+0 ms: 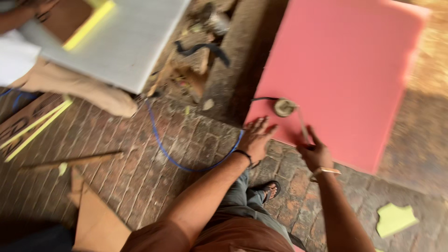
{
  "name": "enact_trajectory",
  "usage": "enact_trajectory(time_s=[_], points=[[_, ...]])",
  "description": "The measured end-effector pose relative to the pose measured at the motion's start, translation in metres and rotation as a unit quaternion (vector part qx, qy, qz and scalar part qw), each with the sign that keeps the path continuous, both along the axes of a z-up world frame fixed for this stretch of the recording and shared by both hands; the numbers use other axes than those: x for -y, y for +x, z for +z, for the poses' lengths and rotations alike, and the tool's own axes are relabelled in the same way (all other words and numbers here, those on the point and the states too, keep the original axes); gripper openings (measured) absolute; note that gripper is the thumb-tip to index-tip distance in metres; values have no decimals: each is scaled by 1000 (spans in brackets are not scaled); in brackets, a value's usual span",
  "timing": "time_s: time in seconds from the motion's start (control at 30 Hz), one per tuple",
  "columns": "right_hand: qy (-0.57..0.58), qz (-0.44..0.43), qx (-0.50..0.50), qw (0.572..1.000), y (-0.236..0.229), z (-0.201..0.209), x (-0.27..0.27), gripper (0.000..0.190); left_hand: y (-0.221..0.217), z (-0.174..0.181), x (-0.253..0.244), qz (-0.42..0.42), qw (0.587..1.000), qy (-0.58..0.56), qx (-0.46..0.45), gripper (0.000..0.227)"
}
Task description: The person measures a pink foam sheet with a tape measure and a straight edge, then cuts it into smaller rectangular pieces using a utility knife. The person repeats the measuring and cutting process on the resulting pieces.
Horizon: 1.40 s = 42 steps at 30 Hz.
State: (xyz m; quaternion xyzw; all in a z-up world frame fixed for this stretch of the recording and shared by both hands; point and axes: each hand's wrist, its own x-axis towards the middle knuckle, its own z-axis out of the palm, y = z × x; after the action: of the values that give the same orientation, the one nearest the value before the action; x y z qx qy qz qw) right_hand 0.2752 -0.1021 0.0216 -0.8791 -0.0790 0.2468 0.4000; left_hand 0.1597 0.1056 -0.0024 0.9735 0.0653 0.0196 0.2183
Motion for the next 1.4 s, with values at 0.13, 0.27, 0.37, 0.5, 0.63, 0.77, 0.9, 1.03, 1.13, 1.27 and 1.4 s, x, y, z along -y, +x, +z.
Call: enact_trajectory(time_s=[0.13, 0.27, 0.37, 0.5, 0.63, 0.77, 0.9, 1.03, 1.13, 1.27, 1.4], points=[[125, -42, -53, 990, -5, -9, -2, 85, 3, 11, 1, -6, 1000, 18, 2, 85], [95, -149, -57, 983, -44, -7, 17, 58, 1, 34, -11, -27, 1000, -8, -8, 72], [147, -238, -56, 958, -90, -3, 44, 38, 3, 55, -16, -54, 997, -3, -53, 51], [175, -362, -7, 915, -139, -18, 71, 28, 22, 69, -16, -189, 979, -68, -43, 38], [222, -518, 79, 822, -212, -30, 59, 26, 52, 60, -20, -345, 931, -82, -84, 37], [174, -697, 85, 691, -298, -22, 5, 27, 66, 54, -25, -480, 874, 44, -64, 24], [140, -806, 20, 575, -407, -30, -81, 28, 61, 43, -31, -548, 822, 156, 1, 18], [165, -891, 26, 421, -507, -49, -167, 30, 46, 17, -26, -580, 751, 314, -5, 27], [140, -926, -3, 352, -555, -59, -228, 35, 2, -12, -27, -690, 633, 346, -60, 39], [157, -948, 3, 278, -610, -76, -315, 38, -110, -52, -43, -807, 450, 364, -119, 42], [227, -963, 0, 144, -694, -110, -436, 38, -249, -94, -68, -874, 313, 347, -137, 45]])
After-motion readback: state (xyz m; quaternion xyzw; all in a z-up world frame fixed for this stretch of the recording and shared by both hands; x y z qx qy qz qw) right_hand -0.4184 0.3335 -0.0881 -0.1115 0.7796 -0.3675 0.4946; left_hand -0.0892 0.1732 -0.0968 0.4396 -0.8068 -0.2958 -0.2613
